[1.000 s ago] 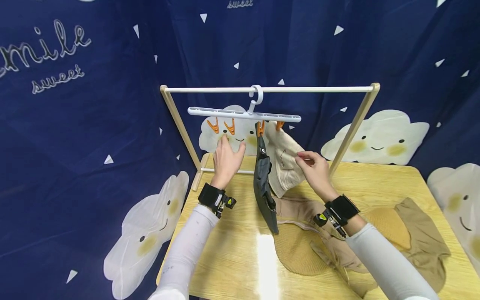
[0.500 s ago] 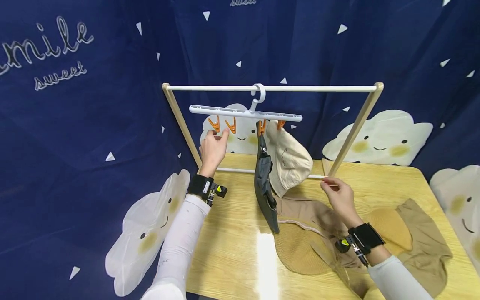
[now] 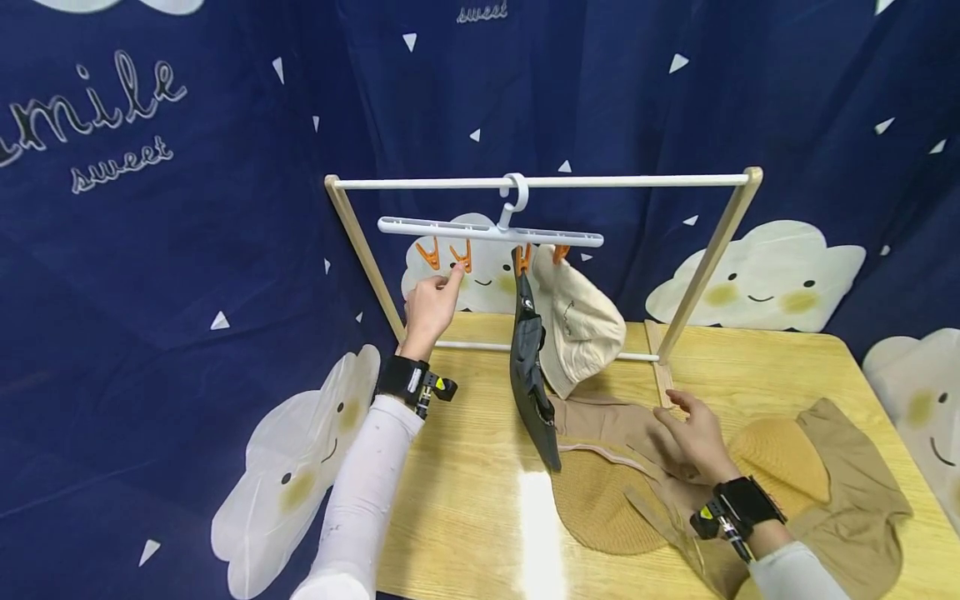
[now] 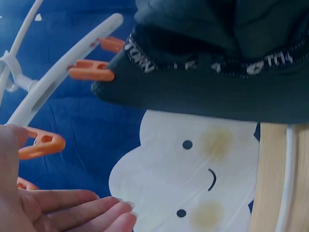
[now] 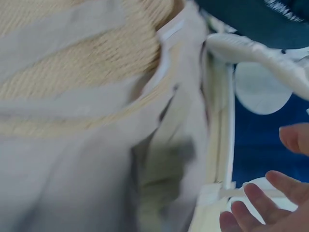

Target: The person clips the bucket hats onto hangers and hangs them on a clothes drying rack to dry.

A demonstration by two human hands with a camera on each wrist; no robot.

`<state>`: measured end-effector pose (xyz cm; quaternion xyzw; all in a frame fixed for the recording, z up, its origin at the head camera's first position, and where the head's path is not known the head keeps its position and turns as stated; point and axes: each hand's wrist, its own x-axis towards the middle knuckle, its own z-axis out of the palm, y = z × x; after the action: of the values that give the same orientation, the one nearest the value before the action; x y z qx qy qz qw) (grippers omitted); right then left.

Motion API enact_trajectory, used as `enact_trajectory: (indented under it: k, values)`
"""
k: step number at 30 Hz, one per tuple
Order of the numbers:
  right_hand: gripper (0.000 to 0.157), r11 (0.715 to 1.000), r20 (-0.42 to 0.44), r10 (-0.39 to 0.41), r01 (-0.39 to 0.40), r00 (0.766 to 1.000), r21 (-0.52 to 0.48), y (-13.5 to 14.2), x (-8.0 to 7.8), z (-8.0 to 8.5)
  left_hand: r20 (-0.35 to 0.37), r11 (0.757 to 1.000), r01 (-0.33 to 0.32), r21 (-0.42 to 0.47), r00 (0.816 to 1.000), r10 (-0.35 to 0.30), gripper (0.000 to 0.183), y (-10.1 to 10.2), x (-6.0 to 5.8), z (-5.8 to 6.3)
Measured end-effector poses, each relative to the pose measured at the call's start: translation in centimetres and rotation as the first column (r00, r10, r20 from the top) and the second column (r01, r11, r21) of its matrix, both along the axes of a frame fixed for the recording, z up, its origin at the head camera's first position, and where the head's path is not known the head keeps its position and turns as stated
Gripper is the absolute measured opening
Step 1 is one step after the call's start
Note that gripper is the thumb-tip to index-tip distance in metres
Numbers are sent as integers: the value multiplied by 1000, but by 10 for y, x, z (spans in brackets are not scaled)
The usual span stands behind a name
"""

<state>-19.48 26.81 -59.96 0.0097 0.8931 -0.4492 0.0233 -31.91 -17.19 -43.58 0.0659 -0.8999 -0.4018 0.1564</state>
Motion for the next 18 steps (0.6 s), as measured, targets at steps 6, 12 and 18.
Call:
enact_trajectory:
  k: [6, 12, 18]
  values:
    - [76, 997, 36, 61, -62, 998, 38, 10, -3, -19, 23, 993, 74, 87, 997, -77, 87, 14, -3, 0]
    - [77, 990, -20, 91, -88, 996, 107, 11, -15, -33, 42, 963, 128, 238, 989, -142, 88, 20, -9, 1]
    - [76, 977, -29, 130, -123, 991, 176, 10, -23, -43, -35, 952, 125, 281, 992, -120, 78, 30, -15, -2]
